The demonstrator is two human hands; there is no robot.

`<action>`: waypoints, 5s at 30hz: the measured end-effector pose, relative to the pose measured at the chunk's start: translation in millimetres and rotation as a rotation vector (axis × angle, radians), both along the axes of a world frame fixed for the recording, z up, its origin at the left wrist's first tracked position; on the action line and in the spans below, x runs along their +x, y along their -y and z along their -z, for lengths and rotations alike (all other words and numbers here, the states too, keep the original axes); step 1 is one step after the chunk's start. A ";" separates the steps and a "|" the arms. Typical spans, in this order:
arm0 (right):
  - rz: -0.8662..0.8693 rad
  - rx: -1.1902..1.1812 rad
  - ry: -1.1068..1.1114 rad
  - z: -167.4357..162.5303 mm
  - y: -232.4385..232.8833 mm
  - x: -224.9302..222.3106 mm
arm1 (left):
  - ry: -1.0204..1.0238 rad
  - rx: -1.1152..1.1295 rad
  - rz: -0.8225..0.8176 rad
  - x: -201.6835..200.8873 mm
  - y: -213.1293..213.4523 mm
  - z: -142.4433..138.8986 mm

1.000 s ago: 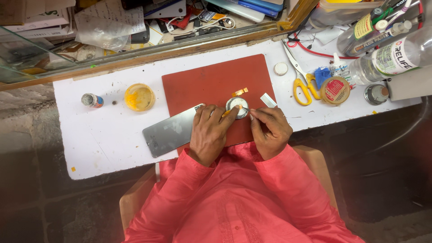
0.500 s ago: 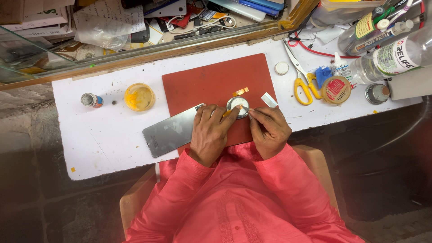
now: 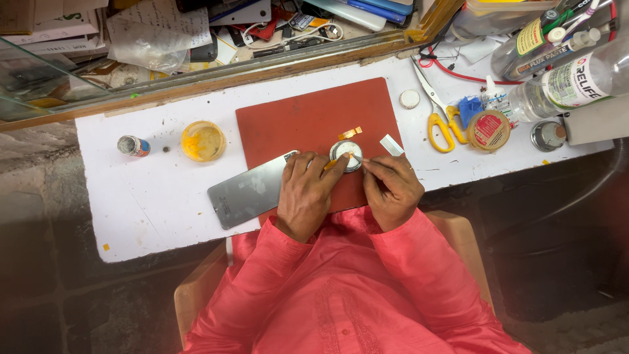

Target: The person scoops paste from a small jar and applies it onto a round component with a brush, then heats the component with a soldering iron while steadying it on the work mat. They continue applying paste and heating the component through the clip.

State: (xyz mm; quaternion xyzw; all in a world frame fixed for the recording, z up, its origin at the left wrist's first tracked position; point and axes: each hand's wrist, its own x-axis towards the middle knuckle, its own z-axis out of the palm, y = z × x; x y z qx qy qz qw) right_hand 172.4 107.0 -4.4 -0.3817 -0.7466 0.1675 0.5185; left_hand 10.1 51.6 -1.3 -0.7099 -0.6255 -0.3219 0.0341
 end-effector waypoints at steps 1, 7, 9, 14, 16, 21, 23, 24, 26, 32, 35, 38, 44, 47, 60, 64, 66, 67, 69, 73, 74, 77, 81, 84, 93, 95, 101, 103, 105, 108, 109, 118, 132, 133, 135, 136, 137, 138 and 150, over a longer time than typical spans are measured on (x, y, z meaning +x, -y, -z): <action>0.002 -0.005 -0.004 -0.1 0.2 0.0 | 0.002 0.002 0.000 -0.3 -0.2 -0.1; -0.003 0.004 0.001 -0.6 -0.8 -0.6 | -0.005 0.005 0.000 -0.6 -0.4 0.1; -0.012 0.005 0.013 -1.1 -0.4 0.5 | -0.008 0.000 0.000 -0.6 0.1 0.2; 0.005 0.017 0.003 -0.7 -1.0 -0.5 | -0.005 -0.002 0.000 -0.5 0.3 0.6; 0.006 0.022 0.010 -0.6 -1.2 -0.6 | -0.011 0.009 -0.003 -0.3 0.1 0.7; 0.003 0.002 -0.013 -0.4 -1.2 -0.4 | -0.001 0.001 0.006 -1.5 0.3 -0.1; 0.007 0.014 0.008 -0.2 -0.9 -0.2 | 0.002 0.003 0.009 -1.2 0.0 -0.5; 0.008 0.021 0.017 0.0 -0.7 0.0 | 0.004 0.003 0.010 -0.8 0.0 -0.6; 0.009 0.005 0.005 0.2 -0.7 -0.1 | 0.007 0.003 0.007 -1.0 -0.2 -0.9; 0.010 0.017 0.016 0.3 -0.9 0.8 | 0.007 0.006 0.010 -0.5 0.3 -0.8; -0.002 -0.024 -0.018 0.4 -0.8 0.1 | 0.012 0.004 0.008 -1.4 -0.5 0.0; 0.004 -0.021 -0.013 0.6 -0.5 -0.3 | 0.008 0.005 0.010 -1.4 -0.7 1.0; -0.001 -0.038 -0.017 -0.1 -1.0 0.2 | -0.003 0.004 0.014 -1.7 -0.1 0.5; -0.003 -0.010 0.000 -0.5 -1.0 0.8 | 0.002 0.001 0.016 -2.1 -0.1 -0.4; -0.147 -0.485 -0.262 6.4 -7.6 13.5 | 0.007 0.005 0.008 -1.1 0.3 -1.6; -0.154 -0.598 -0.378 8.1 -11.7 12.3 | 0.008 0.001 0.005 -0.7 0.3 -1.6; -0.146 -0.597 -0.349 7.6 -12.6 11.2 | 0.005 0.003 0.007 -1.4 -0.6 -1.5; -0.142 -0.592 -0.342 7.0 -12.8 10.5 | 0.004 0.003 0.008 -1.5 -0.6 -1.4; -0.132 -0.583 -0.327 5.8 -12.3 9.2 | 0.007 0.005 0.009 -1.7 -0.3 -1.2; -0.068 -0.464 -0.236 3.6 -9.7 4.3 | 0.016 0.003 0.012 -1.6 -0.3 -0.9; -0.051 -0.430 -0.223 3.3 -8.8 2.6 | 0.014 0.003 0.012 -1.6 -0.4 -0.8; -0.022 -0.318 -0.175 1.7 -6.3 -1.5 | 0.012 0.000 0.012 -1.5 0.0 -0.8; 0.006 -0.202 -0.110 -1.3 -3.9 -3.3 | 0.017 0.003 0.015 -1.6 0.0 -1.1; -0.011 -0.169 -0.102 -2.8 -2.8 -2.8 | 0.021 0.009 0.017 -1.5 0.4 -1.5; -0.048 -0.155 -0.110 -1.1 -2.4 -0.7 | 0.018 0.006 0.015 -1.6 0.3 -2.0; -0.039 -0.137 -0.094 0.2 -2.4 -0.6 | 0.017 0.006 0.015 -1.7 0.1 -1.7; -0.007 -0.117 -0.073 4.9 -1.7 -0.3 | 0.011 0.003 0.013 -1.7 0.1 -0.7; 0.006 -0.102 -0.061 5.8 -1.8 0.4 | 0.009 0.001 0.010 -1.5 -0.2 -0.7; 0.017 -0.084 -0.047 6.0 -2.0 1.4 | 0.005 0.002 0.010 -1.6 0.0 -0.7; -0.029 -0.120 -0.128 5.1 -1.2 3.7 | 0.007 0.004 0.014 -1.5 0.9 -0.5; -0.046 -0.132 -0.140 4.6 -1.0 3.7 | 0.009 0.004 0.017 -2.0 0.7 -0.5; -0.062 -0.259 -0.150 2.6 -2.0 5.3 | 0.017 0.008 0.015 -1.9 0.3 -0.7; 0.027 -0.093 -0.031 6.1 1.6 -0.8 | 0.021 0.013 0.023 -1.9 0.8 -1.0; 0.037 -0.069 -0.014 6.7 2.1 -1.7 | 0.019 0.012 0.026 -2.3 0.4 -1.1; 0.058 -0.023 0.020 7.9 3.1 -2.5 | 0.019 0.010 0.024 -2.2 0.3 -1.1; 0.056 0.000 0.032 8.4 3.3 -2.3 | 0.018 0.010 0.023 -2.0 0.5 -1.1; 0.055 0.024 0.044 8.8 2.8 -2.2 | 0.017 0.011 0.023 -2.2 0.0 -1.1; 0.052 0.047 0.057 9.4 2.7 -2.0 | 0.016 0.011 0.023 -2.3 0.1 -1.0; 0.073 0.053 -0.032 15.3 3.6 1.6 | 0.021 0.016 0.023 -2.4 0.8 -0.1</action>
